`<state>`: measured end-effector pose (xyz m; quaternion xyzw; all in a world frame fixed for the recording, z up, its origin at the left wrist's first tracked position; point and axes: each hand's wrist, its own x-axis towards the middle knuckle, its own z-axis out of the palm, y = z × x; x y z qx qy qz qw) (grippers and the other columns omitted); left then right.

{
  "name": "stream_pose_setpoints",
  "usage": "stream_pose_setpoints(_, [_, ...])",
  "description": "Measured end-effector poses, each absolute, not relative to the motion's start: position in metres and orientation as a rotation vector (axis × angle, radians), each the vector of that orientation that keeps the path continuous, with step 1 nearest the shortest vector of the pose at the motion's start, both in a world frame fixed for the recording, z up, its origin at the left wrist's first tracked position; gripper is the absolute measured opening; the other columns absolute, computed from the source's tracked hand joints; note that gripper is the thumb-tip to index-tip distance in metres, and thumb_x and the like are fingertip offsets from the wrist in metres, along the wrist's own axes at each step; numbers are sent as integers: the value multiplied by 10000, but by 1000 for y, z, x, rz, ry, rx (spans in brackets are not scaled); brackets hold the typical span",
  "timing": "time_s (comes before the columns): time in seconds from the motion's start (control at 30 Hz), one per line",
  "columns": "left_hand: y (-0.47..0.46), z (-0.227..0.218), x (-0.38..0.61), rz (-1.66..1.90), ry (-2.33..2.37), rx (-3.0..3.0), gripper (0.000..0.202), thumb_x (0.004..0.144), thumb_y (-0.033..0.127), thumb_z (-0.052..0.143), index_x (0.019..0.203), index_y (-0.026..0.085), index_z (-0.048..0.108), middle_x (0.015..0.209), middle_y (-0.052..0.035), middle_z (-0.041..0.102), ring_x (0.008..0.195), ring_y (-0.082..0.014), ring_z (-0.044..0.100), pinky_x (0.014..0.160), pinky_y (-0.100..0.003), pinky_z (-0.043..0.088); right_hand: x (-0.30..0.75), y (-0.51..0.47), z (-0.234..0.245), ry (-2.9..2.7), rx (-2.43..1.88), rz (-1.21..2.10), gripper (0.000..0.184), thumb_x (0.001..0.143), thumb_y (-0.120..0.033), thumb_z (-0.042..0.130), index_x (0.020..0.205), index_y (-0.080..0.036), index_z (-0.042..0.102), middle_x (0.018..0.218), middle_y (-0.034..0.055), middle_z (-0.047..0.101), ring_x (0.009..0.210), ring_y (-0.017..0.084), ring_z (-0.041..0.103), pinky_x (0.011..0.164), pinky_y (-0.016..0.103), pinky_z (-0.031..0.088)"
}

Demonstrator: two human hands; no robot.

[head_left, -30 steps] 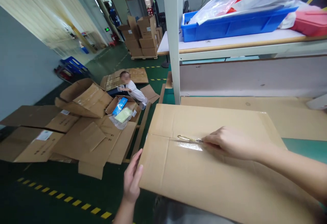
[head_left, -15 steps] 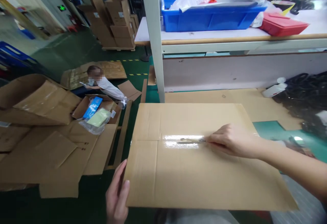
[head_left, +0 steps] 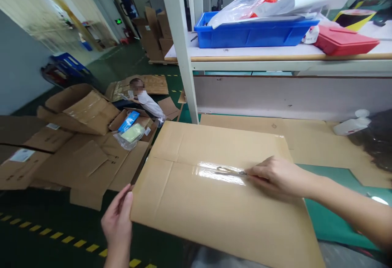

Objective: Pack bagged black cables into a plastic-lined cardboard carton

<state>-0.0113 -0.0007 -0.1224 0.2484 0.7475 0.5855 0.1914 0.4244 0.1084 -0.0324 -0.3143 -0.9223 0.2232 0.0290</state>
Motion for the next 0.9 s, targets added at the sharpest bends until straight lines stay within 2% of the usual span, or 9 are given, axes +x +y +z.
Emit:
stream_pose_setpoints(0.07, [1,-119,9,1834,2132,464,443,639,433,843,1013,210,760,1037,-39,720,962,-211,643,1065,-451,437,439,111,-34,-2868,-908,681,380,1055,-320,320,914,-191,649,704,34,661,577,158,578,554,298,321])
stream_pose_setpoints(0.17, [8,-116,32,1965,2118,289,453,613,383,844,1011,201,726,949,-1,683,825,-141,622,938,-373,512,460,114,-35,-2879,-826,675,383,1052,-307,321,910,-187,656,707,43,673,571,164,587,545,300,312])
stream_pose_setpoints(0.3, [16,-115,39,1997,2153,205,438,572,383,823,922,161,682,811,16,632,694,-118,582,719,-301,527,485,113,-36,-2895,-803,679,371,1050,-293,329,889,-189,646,693,40,670,557,167,590,539,299,305])
stream_pose_setpoints(0.4, [17,-112,38,1972,2175,187,449,531,387,827,870,144,659,768,16,616,647,-114,554,622,-276,491,501,109,-37,-2911,-790,659,375,1049,-286,332,813,-188,607,658,36,644,543,164,581,531,302,287])
stream_pose_setpoints(0.7, [17,-109,41,1944,2210,202,402,542,367,802,836,156,626,777,5,608,618,-119,542,522,-254,471,540,96,-38,-2886,-853,611,361,1049,-290,343,821,-192,605,644,28,646,515,159,577,514,314,246])
stream_pose_setpoints(0.9, [17,-110,37,1936,2226,193,359,602,326,818,833,130,625,819,-4,636,659,-119,559,563,-256,494,562,90,-41,-2874,-885,636,384,1059,-304,312,939,-189,658,694,44,682,568,190,630,531,321,282])
